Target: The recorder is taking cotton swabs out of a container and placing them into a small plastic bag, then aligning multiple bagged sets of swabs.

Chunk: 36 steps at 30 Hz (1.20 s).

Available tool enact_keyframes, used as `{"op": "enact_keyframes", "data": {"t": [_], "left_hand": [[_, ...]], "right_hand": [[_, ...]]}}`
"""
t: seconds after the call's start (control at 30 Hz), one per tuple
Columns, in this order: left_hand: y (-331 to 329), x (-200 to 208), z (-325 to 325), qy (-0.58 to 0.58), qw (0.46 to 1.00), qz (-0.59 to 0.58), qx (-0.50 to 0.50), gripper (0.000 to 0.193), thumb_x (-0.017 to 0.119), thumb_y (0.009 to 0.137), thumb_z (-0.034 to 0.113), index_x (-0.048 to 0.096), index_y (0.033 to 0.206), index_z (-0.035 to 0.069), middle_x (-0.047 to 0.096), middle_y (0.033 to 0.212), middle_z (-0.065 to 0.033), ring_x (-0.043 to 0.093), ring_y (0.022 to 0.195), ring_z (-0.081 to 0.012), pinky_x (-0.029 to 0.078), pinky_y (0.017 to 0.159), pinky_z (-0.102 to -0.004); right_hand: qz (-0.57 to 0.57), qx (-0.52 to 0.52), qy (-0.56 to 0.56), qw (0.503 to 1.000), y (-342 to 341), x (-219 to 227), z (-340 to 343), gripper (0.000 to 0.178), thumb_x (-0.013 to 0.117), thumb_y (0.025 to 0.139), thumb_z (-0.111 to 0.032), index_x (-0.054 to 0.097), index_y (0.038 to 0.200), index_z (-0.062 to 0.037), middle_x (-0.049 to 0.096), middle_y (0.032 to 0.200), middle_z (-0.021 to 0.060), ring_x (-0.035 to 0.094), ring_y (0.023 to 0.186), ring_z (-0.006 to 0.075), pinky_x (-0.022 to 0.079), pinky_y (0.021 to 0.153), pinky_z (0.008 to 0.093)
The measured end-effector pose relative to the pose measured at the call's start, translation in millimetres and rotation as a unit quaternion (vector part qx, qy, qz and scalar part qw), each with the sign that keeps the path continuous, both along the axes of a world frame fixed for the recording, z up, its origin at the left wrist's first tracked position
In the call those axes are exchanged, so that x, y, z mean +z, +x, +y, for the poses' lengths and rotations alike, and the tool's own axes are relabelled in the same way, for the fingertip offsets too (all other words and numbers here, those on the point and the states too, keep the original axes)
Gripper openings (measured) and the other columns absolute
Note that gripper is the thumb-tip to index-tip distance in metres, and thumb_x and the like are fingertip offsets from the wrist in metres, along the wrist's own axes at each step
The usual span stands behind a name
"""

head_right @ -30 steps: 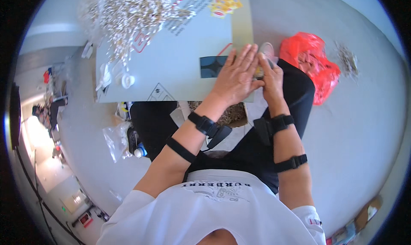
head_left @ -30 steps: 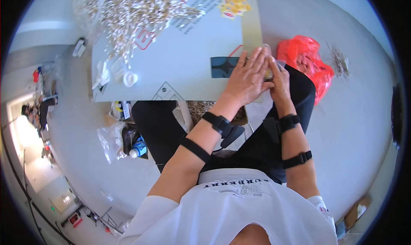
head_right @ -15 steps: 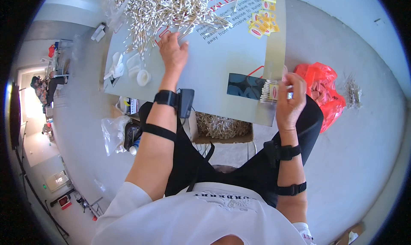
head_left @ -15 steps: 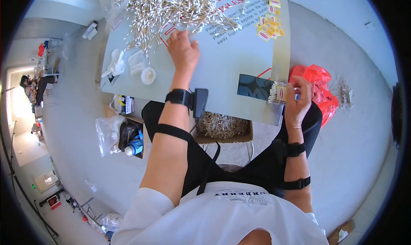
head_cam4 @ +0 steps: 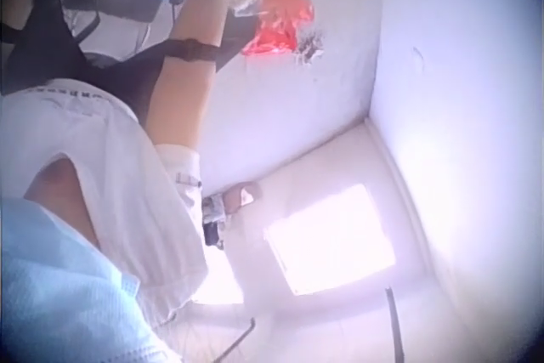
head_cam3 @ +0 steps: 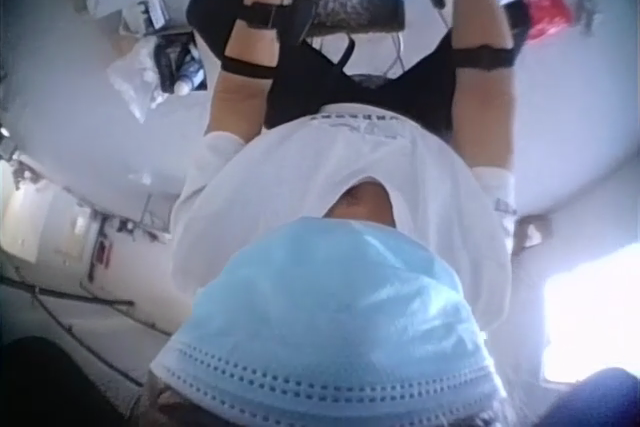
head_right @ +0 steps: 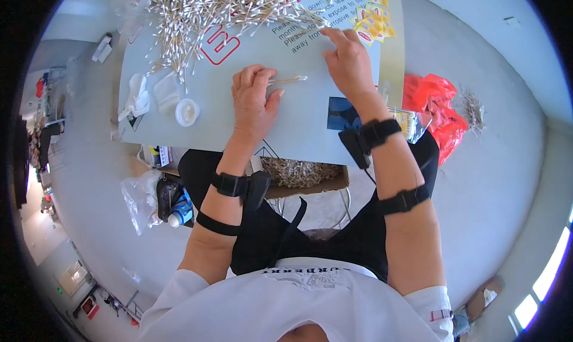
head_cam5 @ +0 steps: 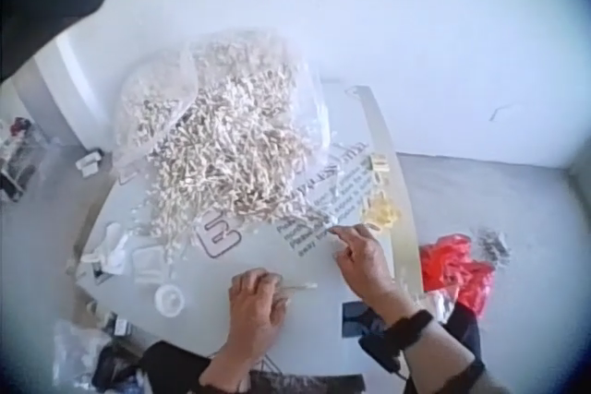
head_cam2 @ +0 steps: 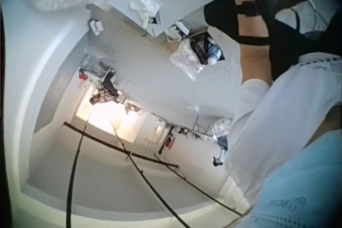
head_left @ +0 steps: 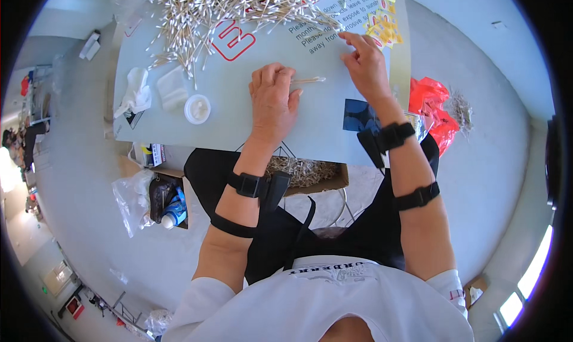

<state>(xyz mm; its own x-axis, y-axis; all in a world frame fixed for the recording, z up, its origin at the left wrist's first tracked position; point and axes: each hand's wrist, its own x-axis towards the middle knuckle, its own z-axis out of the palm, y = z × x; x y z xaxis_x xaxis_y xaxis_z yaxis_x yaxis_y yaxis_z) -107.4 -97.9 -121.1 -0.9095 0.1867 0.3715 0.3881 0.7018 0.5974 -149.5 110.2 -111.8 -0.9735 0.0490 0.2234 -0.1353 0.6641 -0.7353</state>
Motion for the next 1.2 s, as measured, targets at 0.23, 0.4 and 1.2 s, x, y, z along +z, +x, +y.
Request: {"op": "enact_keyframes", "data": {"t": [0.23,0.4,1.2], "left_hand": [[-3,6,-11,0.008,0.996,-0.052,-0.07,0.027,0.076,0.064,0.0,0.062,0.085,0.007,0.055,0.094,-0.005,0.051,0.091,-0.028,0.042,0.082,-0.0389],[1,11,-8,0.0,0.991,-0.059,-0.122,0.025,0.077,0.064,0.0,0.062,0.083,0.006,0.056,0.091,-0.0055,0.053,0.088,-0.0269,0.045,0.078,-0.0379],[7,18,-2,-0.041,0.991,-0.011,-0.123,0.05,0.077,0.066,0.01,0.059,0.113,0.006,0.054,0.105,-0.0098,0.051,0.104,-0.0282,0.042,0.092,-0.0427]], "right_hand": [[0.001,0.004,0.153,0.988,-21,-4,-5,0.011,0.064,0.08,-0.014,0.067,0.09,-0.013,0.058,0.091,0.0102,0.062,0.082,0.0321,0.051,0.071,0.0414],[-0.019,0.032,0.12,0.992,12,-2,-17,0.005,0.066,0.08,-0.014,0.065,0.084,-0.0116,0.059,0.089,0.0075,0.062,0.081,0.0306,0.051,0.07,0.04],[-0.091,0.052,0.019,0.994,44,4,-18,0.008,0.067,0.079,-0.014,0.068,0.084,-0.0078,0.062,0.083,0.0087,0.062,0.077,0.0298,0.05,0.069,0.0387]]}}
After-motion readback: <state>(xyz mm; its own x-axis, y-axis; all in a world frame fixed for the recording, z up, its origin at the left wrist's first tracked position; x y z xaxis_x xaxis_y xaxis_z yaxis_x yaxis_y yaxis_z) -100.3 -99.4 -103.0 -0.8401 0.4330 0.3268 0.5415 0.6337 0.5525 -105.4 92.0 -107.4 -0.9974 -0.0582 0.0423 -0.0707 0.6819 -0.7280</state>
